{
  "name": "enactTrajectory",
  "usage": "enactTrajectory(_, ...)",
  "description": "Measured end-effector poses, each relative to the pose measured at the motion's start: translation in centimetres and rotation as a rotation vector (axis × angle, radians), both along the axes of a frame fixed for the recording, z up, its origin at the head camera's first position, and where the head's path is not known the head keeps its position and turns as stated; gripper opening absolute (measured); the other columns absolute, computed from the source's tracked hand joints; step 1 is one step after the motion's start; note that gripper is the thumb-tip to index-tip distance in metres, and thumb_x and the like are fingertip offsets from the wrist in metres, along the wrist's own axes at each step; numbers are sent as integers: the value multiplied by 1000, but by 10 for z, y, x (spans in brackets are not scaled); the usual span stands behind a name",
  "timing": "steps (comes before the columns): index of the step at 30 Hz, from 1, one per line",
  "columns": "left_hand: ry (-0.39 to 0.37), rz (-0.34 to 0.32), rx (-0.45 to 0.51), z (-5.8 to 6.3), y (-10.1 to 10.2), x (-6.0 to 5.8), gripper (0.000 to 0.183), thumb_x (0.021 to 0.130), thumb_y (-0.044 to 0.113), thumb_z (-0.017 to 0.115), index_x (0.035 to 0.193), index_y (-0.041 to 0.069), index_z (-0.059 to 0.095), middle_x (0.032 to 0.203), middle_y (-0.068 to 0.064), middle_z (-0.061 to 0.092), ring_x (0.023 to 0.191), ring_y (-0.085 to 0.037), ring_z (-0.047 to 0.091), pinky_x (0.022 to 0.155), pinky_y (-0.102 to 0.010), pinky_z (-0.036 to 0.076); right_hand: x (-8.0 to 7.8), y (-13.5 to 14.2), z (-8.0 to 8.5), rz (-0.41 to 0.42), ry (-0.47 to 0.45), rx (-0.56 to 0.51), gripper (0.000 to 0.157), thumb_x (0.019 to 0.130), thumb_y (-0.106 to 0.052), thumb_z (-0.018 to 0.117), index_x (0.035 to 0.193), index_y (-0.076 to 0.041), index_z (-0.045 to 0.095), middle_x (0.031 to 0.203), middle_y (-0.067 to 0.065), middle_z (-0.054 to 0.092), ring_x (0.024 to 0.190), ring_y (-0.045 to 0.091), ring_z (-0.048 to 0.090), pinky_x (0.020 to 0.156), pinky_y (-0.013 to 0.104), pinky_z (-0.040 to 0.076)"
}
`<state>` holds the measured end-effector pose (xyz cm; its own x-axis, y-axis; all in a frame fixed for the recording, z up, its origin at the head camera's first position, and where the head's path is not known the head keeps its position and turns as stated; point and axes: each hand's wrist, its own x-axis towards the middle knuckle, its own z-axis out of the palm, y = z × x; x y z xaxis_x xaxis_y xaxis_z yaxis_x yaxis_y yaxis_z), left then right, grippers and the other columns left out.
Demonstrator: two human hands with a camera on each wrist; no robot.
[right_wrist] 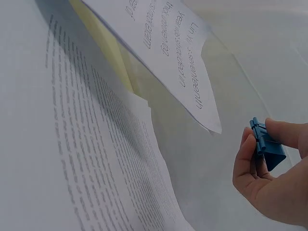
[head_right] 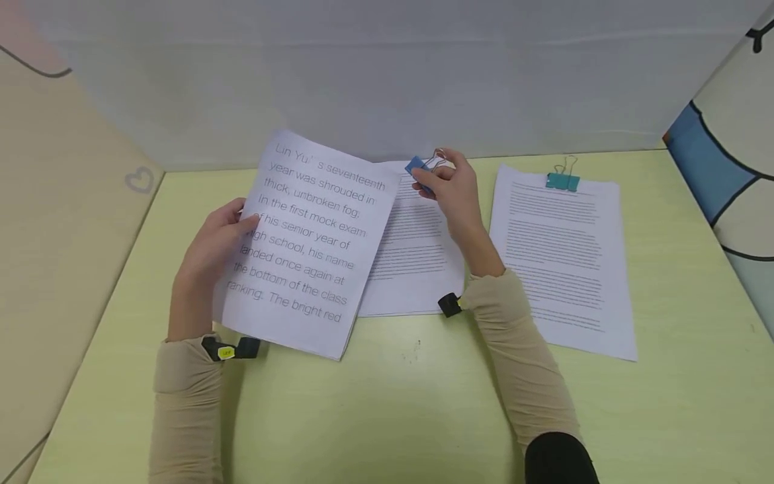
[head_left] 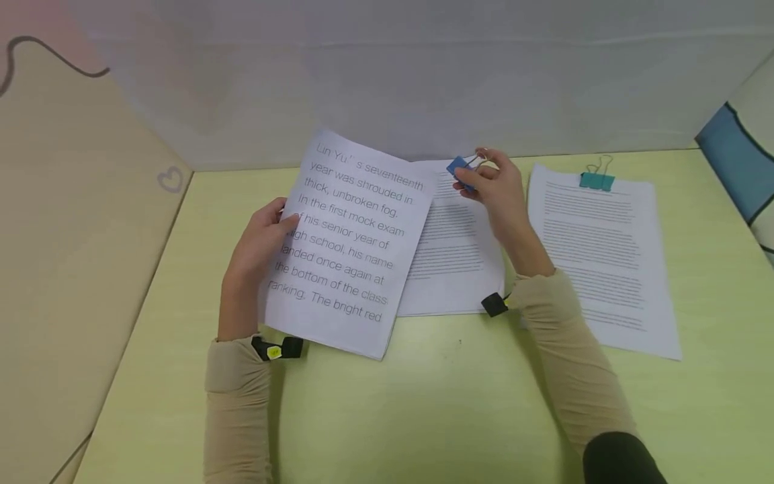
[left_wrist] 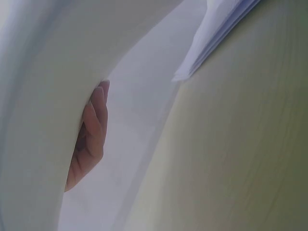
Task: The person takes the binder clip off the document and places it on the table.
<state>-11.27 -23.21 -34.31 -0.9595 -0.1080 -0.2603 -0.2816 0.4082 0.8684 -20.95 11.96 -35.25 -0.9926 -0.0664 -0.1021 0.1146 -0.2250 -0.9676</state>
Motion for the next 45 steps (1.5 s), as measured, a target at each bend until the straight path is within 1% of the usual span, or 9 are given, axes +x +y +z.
enactTrajectory(9, 7, 62, -22, 0, -25, 9, 40, 111, 28, 43, 145, 7, 49, 105, -7, 62, 78, -14, 67, 64, -28, 56, 1, -22, -8, 104, -18, 89, 50, 101, -8, 67, 146, -1, 44, 90, 3, 69, 76, 12, 70, 75, 20, 56)
enactTrajectory(13, -15, 91, -33, 0, -33, 12, 41, 111, 29, 42, 146, 7, 48, 107, -7, 59, 78, -14, 66, 64, -28, 55, 2, -32, -11, 136, -26, 111, 50, 103, -16, 65, 147, -1, 44, 100, 7, 70, 78, 14, 70, 76, 22, 56)
enactTrajectory(18, -33, 126, -70, -2, -43, 15, 45, 111, 32, 41, 150, 9, 46, 108, -7, 59, 79, -13, 66, 64, -28, 55, 5, -44, -11, 166, -40, 136, 54, 104, -21, 64, 149, 1, 43, 105, 12, 69, 76, 14, 70, 75, 21, 57)
enactTrajectory(24, -27, 169, -96, -3, -55, 20, 47, 111, 32, 42, 152, 9, 45, 109, -7, 59, 79, -12, 65, 64, -27, 55, 9, -58, -10, 219, -59, 149, 55, 104, -18, 64, 151, 1, 43, 112, 17, 68, 78, 16, 72, 77, 23, 58)
enactTrajectory(27, -36, 194, -102, -3, -60, 23, 50, 111, 33, 41, 155, 9, 43, 111, -7, 58, 79, -12, 65, 65, -28, 55, 12, -63, -11, 258, -58, 177, 57, 102, -16, 66, 153, -1, 43, 113, 18, 69, 85, 23, 74, 82, 26, 58)
enactTrajectory(31, -44, 225, -109, -3, -66, 26, 52, 111, 35, 41, 157, 9, 41, 112, -6, 59, 80, -11, 65, 66, -28, 55, 14, -69, -14, 309, -44, 215, 61, 100, -12, 69, 155, -4, 42, 103, 12, 71, 95, 31, 73, 86, 29, 59)
enactTrajectory(36, -39, 266, -90, -4, -75, 29, 52, 111, 32, 42, 158, 8, 40, 110, -3, 58, 81, -10, 64, 66, -26, 55, 16, -78, -17, 358, -16, 227, 67, 98, -8, 71, 157, -2, 38, 95, 6, 69, 93, 27, 74, 87, 31, 59)
enactTrajectory(41, -37, 299, -72, -2, -79, 30, 50, 111, 28, 43, 156, 6, 42, 107, 0, 56, 80, -8, 61, 66, -23, 53, 20, -86, -19, 381, -23, 194, 71, 96, -2, 73, 157, 0, 36, 102, 12, 70, 91, 25, 75, 89, 34, 59)
enactTrajectory(45, -38, 302, -65, -1, -78, 29, 49, 111, 28, 44, 155, 6, 44, 106, 2, 57, 81, -7, 61, 67, -23, 52, 26, -90, -21, 398, -16, 197, 71, 96, -1, 73, 157, -2, 38, 109, 19, 70, 96, 31, 74, 91, 37, 59)
